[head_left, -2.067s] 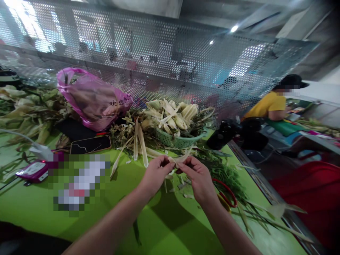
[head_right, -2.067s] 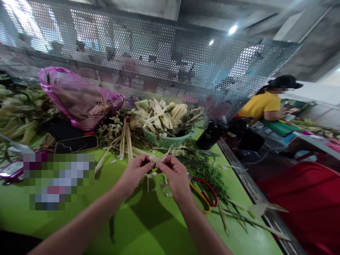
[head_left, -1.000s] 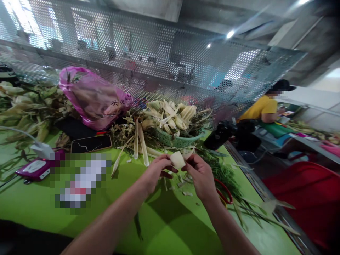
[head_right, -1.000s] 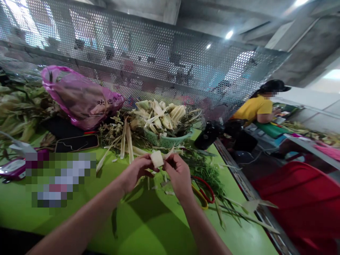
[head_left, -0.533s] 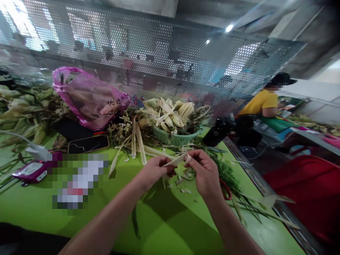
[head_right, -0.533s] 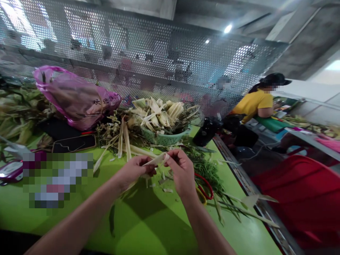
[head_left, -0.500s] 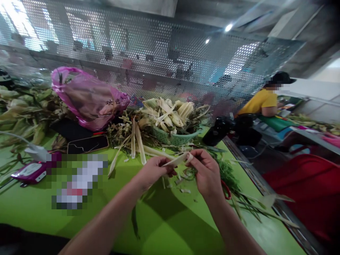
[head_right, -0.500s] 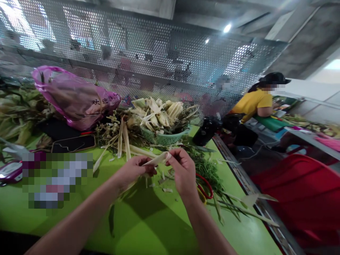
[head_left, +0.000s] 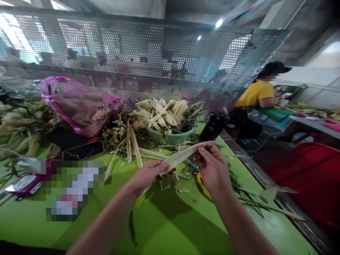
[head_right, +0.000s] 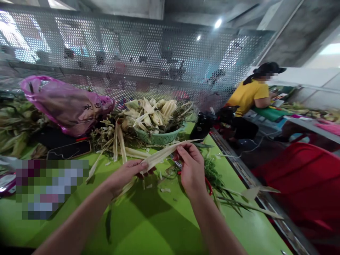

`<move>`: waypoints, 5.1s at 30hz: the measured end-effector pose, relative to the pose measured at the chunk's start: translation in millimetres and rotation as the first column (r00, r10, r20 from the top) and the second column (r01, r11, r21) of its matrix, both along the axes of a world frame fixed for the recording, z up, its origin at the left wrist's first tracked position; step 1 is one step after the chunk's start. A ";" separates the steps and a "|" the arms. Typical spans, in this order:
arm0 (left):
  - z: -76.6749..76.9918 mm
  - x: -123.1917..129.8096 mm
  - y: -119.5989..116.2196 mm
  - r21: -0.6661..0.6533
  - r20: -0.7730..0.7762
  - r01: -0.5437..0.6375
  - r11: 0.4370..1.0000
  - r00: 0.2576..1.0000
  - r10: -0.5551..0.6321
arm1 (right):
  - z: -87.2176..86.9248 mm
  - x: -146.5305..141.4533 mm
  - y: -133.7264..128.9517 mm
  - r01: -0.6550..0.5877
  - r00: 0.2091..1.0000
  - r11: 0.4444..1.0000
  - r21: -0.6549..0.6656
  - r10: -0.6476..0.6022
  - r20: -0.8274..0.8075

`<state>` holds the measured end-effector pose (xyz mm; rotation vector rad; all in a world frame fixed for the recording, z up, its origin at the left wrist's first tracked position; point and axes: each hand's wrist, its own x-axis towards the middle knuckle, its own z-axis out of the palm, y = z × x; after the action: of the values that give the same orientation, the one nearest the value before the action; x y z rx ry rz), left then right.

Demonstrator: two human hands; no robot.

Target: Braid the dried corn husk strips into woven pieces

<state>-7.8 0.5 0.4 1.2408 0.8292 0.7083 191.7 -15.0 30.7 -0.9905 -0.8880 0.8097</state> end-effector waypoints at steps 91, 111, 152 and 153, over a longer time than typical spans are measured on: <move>-5.0 11.8 -1.3 -0.145 0.210 -0.148 0.978 0.962 0.177 | -17.6 -32.5 -8.9 -0.236 0.885 0.935 -0.263 0.319 0.339; -5.4 7.6 1.0 -0.318 0.313 -0.118 0.941 0.924 0.222 | -6.7 -25.0 -8.3 -0.252 0.607 0.968 0.007 0.153 0.780; -0.8 6.7 -0.9 -0.152 0.266 -0.153 0.977 0.945 0.189 | -7.7 -26.9 -11.4 -0.187 0.732 0.977 -0.105 0.210 0.648; -1.7 7.8 -0.5 -0.148 0.259 -0.169 0.975 0.944 0.203 | -8.3 -27.6 -11.7 -0.193 0.743 0.973 -0.122 0.227 0.630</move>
<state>0.0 0.1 -1.3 0.9349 0.7545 0.9441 164.1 -26.6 22.4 -1.2554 -1.6068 0.6808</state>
